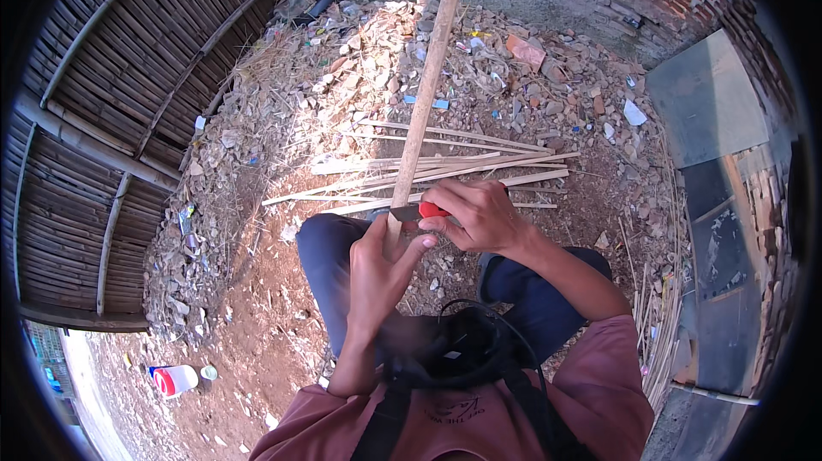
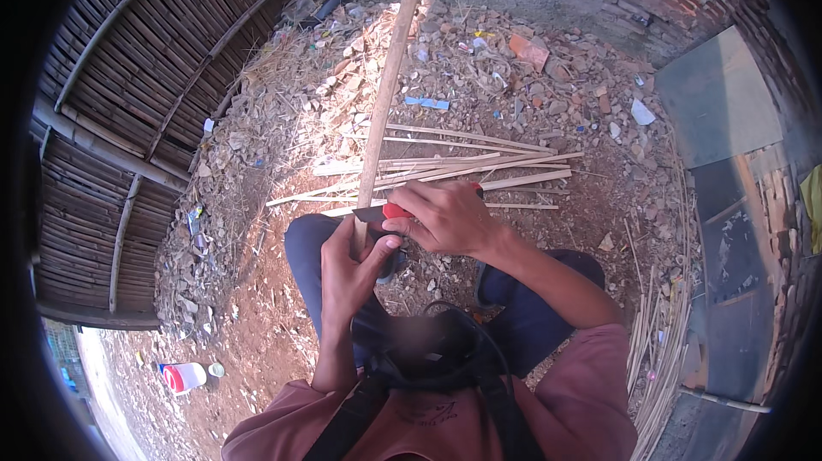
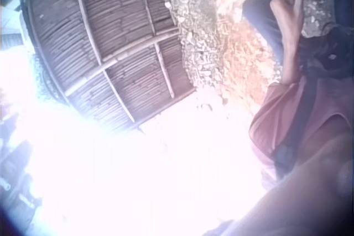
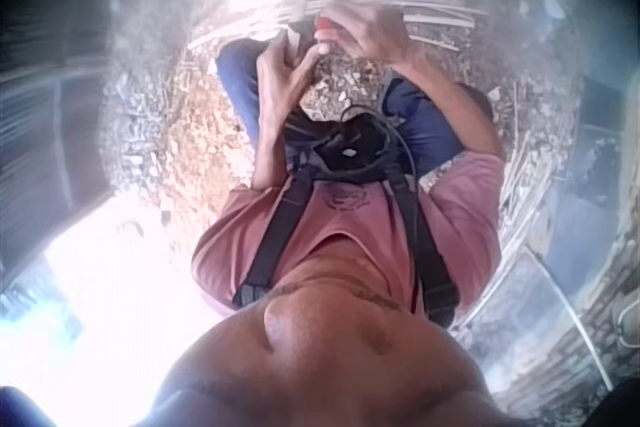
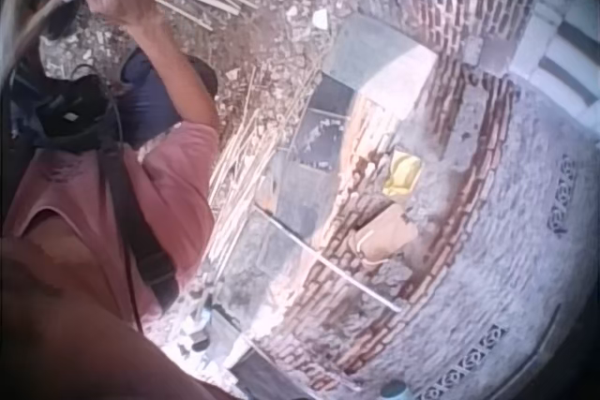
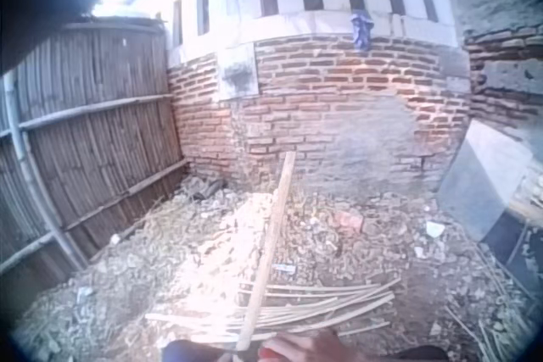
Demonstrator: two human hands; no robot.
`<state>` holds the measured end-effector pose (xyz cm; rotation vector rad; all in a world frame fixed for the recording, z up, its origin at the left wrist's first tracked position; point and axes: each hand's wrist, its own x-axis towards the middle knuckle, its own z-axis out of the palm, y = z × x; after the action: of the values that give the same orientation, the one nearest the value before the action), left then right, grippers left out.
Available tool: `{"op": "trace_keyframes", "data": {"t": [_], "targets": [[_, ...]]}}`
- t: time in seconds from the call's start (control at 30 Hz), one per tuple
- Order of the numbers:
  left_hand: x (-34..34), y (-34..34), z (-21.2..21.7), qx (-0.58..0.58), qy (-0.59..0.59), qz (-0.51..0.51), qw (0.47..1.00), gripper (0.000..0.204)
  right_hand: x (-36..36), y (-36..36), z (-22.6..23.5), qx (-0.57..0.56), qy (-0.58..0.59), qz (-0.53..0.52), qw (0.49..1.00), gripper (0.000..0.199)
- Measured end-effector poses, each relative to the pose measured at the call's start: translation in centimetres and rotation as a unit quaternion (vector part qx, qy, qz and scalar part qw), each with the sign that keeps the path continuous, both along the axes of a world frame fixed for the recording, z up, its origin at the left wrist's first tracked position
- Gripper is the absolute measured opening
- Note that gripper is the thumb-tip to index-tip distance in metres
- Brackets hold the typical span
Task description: The person shaves a bamboo strip using a small utility knife, removing thin layers of wood from the surface and edges. The person handles the bamboo strip by hand, rotating and repositioning it while applying the blade to different sections over a pile of wood shavings.
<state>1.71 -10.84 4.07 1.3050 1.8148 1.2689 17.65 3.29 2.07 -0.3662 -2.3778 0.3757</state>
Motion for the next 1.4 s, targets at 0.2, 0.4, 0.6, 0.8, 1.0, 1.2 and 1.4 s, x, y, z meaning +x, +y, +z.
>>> {"op": "trace_keyframes", "data": {"t": [0.2,0.4,0.6,0.8,1.0,1.2,1.4], "targets": [[-0.1,-0.1,-0.2,0.019,0.004,0.007,1.000,0.036,-0.5,-0.7,0.1,0.019,0.006,0.011,1.000,0.031],[0.1,0.2,-0.4,0.059,0.044,0.037,0.997,0.044,-0.6,-0.7,0.2,0.008,-0.002,0.007,1.000,0.025],[0.4,0.4,-0.3,0.040,0.052,0.035,0.997,0.036,-0.4,-0.7,-0.1,0.015,-0.015,-0.012,1.000,0.023],[0.2,0.6,-1.0,0.021,0.033,0.044,0.998,0.035,-0.7,-0.9,-0.3,0.010,-0.005,-0.030,0.999,0.026],[0.1,0.9,-1.4,0.033,0.039,0.049,0.998,0.034,-0.8,-1.0,0.4,-0.016,-0.008,-0.044,0.999,0.024],[0.5,1.4,0.0,0.016,0.033,0.062,0.997,0.041,-0.7,-1.0,0.9,-0.013,-0.012,-0.070,0.997,0.020],[0.5,1.6,0.1,0.013,0.063,0.075,0.995,0.047,-0.6,-0.3,0.8,-0.002,-0.002,-0.068,0.998,0.018]]}}
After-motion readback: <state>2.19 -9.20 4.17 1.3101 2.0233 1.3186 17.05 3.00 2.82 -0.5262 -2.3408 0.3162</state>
